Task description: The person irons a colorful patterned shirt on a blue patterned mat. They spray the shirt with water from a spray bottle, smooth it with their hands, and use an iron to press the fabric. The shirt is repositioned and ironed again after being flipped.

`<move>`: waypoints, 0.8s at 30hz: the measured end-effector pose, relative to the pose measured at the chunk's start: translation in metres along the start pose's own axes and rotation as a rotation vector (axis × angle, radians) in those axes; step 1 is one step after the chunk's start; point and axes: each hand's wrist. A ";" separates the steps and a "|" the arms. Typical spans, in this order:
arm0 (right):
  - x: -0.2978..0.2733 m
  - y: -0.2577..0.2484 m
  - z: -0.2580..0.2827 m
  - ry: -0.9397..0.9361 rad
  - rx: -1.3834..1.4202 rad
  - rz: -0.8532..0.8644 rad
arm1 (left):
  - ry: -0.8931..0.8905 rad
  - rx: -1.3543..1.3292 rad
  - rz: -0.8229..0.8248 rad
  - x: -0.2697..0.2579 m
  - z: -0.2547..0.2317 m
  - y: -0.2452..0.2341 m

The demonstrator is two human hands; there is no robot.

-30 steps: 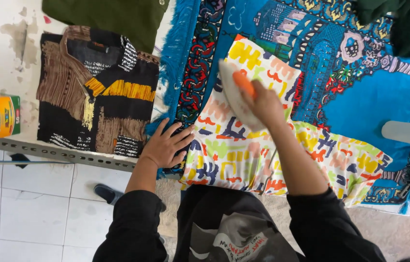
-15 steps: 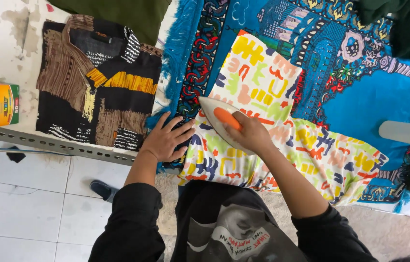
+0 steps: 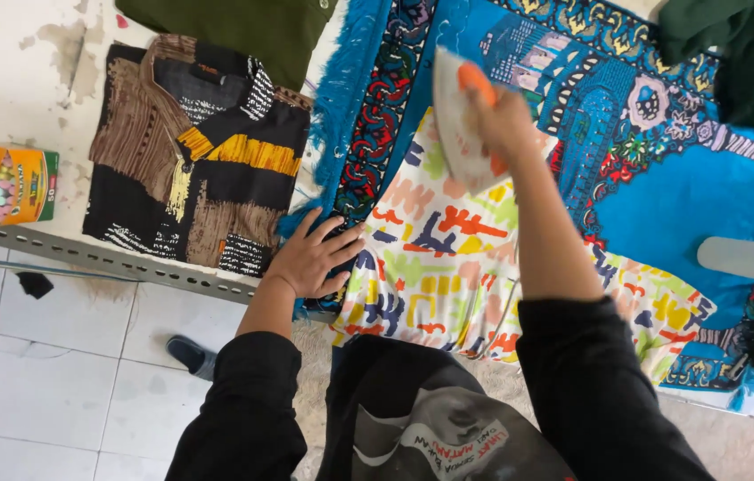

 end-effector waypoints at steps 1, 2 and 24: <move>-0.032 0.007 0.001 -0.004 -0.004 0.000 | -0.003 0.000 -0.005 0.000 0.000 0.000; -0.064 0.014 0.002 0.029 -0.033 0.161 | -0.003 0.006 0.006 0.001 0.000 0.001; -0.130 0.001 -0.005 0.248 -0.104 0.061 | 0.003 0.016 -0.040 -0.001 0.000 0.004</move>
Point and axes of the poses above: each hand's wrist, its own x-axis towards the middle knuckle, its own y-axis out of the palm, z = x × y, and after that the axes turned 7 degrees about -y, right-handed
